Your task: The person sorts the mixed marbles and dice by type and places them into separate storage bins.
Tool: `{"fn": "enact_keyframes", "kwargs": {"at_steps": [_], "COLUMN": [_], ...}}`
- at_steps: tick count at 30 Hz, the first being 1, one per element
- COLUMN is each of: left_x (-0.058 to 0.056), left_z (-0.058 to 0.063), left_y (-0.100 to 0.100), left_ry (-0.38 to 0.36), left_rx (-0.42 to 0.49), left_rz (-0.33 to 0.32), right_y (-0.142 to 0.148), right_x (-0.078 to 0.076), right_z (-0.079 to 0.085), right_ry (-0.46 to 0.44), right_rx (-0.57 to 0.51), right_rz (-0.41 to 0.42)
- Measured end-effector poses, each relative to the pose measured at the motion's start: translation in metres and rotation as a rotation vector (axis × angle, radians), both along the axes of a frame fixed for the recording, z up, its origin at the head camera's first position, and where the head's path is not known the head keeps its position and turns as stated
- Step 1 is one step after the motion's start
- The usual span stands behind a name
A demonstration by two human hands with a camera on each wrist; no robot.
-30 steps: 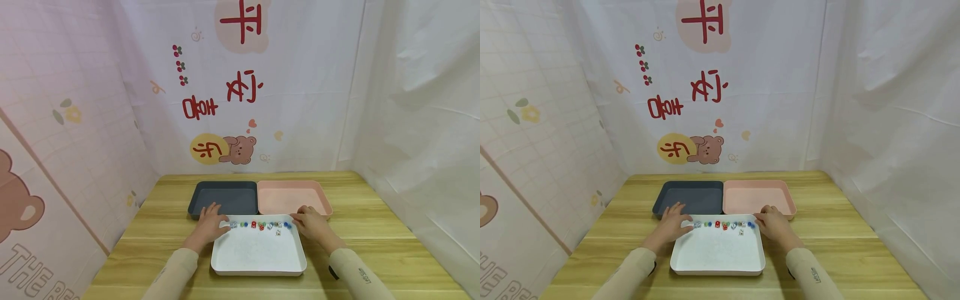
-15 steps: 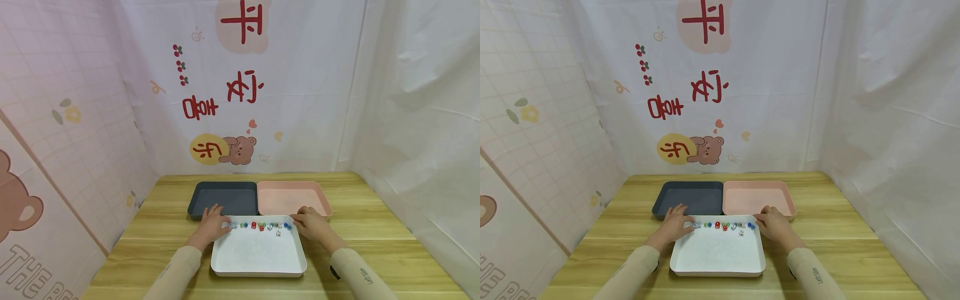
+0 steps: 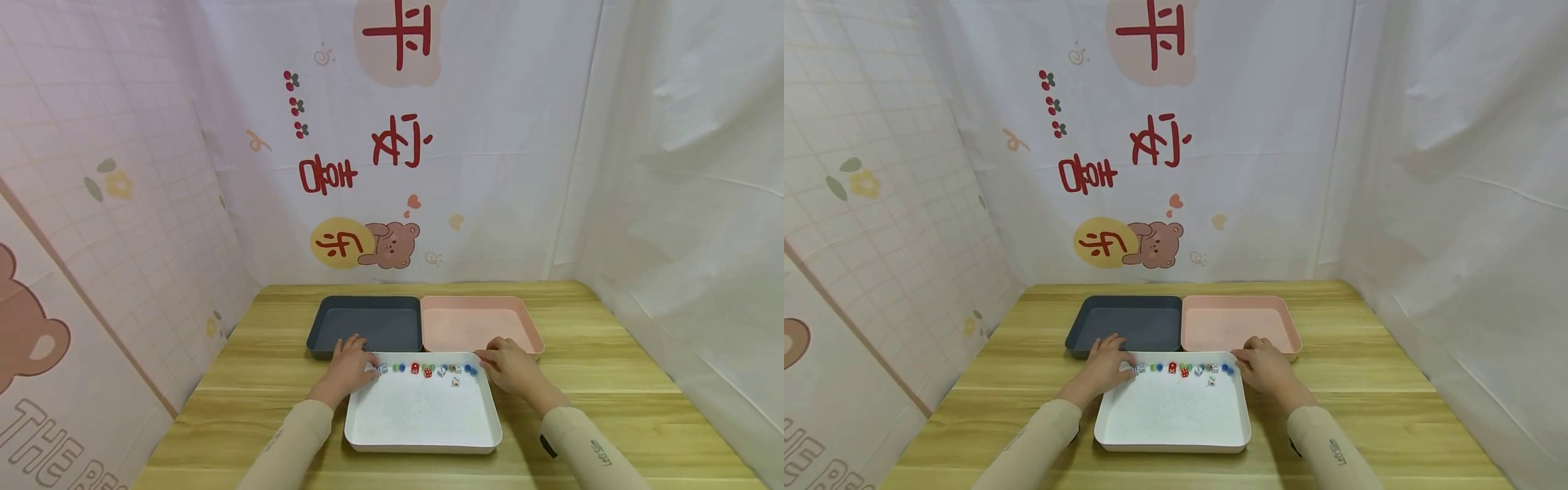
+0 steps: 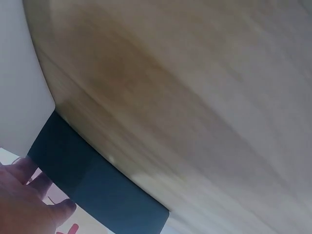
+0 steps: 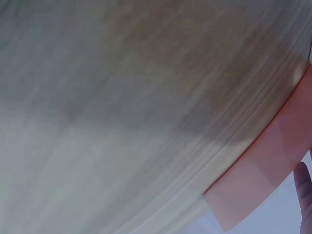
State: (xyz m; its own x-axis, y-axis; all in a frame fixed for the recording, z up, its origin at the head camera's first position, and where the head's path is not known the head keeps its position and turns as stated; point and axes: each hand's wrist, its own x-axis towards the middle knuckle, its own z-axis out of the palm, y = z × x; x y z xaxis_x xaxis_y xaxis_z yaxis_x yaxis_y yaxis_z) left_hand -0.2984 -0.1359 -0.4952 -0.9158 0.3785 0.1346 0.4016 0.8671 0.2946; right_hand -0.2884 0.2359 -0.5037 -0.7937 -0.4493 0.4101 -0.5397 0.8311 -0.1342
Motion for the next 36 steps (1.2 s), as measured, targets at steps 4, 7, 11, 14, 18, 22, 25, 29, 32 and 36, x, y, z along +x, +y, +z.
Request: {"fn": "enact_keyframes", "kwargs": {"at_steps": [4,7,11,14,18,22,25,29,32,36], "left_x": [-0.001,-0.002,-0.003,-0.003,-0.002,-0.003,-0.004,-0.006,-0.010,-0.018], "left_z": [-0.001,-0.004,-0.005,-0.004,-0.001,0.003,0.008,0.013,0.018,0.027], "left_y": [0.001,0.002,0.002,0.001,-0.002,-0.005,-0.009,-0.019,-0.027,-0.035], "left_ry": [-0.017,-0.026,-0.020,-0.015,-0.012,0.006,0.021,0.039,0.050,0.059], "left_rx": [0.022,0.021,0.018,0.031,0.061,0.095,0.127,0.144,0.144,0.126], "left_rz": [0.011,0.024,0.032,0.028,0.020,0.015,0.002,-0.015,-0.014,-0.002], "right_y": [0.000,0.000,-0.001,-0.001,-0.001,0.000,0.000,0.000,-0.001,-0.002], "right_x": [0.001,0.002,0.003,0.004,0.003,0.003,0.003,0.003,0.004,0.004], "right_z": [-0.001,0.000,0.000,0.001,0.000,-0.001,-0.002,-0.003,-0.004,-0.004], "right_ry": [0.013,0.012,-0.002,-0.008,-0.004,0.032,0.071,0.092,0.096,0.104], "right_rx": [-0.002,-0.019,-0.032,-0.027,-0.029,-0.023,-0.016,-0.013,-0.009,-0.003], "right_rz": [0.007,0.014,0.008,-0.003,-0.007,0.003,0.011,0.014,0.011,0.009]}}
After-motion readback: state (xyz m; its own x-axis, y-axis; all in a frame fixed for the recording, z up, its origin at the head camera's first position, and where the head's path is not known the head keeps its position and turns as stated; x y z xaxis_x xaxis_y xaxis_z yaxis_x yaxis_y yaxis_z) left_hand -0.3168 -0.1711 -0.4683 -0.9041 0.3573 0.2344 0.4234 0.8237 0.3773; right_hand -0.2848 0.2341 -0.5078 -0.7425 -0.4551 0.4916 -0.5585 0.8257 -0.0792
